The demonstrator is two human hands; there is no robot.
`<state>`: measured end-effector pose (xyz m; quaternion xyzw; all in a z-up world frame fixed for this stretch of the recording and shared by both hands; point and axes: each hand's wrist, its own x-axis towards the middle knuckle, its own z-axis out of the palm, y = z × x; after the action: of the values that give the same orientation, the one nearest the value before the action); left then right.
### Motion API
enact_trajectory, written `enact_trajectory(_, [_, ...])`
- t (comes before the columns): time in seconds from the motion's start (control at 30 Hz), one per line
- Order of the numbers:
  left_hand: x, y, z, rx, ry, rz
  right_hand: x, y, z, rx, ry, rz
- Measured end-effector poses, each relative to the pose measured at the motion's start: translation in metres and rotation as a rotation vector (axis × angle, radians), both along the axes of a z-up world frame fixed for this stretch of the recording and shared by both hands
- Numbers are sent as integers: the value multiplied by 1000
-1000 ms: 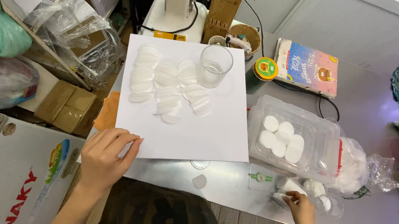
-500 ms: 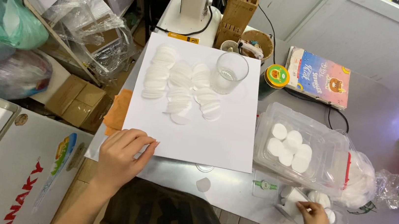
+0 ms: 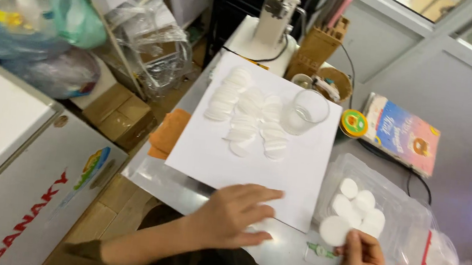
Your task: Folding and shaping white cotton pads at a workstation.
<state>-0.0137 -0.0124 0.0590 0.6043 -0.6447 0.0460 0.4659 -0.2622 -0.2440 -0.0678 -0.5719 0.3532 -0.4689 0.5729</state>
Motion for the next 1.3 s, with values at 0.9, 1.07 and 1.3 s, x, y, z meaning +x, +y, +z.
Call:
enact_trajectory(0.9, [16,11,-25,23,318,-199,82,32,-30,398,-146,950])
enact_trajectory(1.07, [19,14,-20,27,352,-186,82,34,-27,406,-169,969])
enact_trajectory(1.3, [21,12,-25,41,383,-173,82,28,-39,410,-171,950])
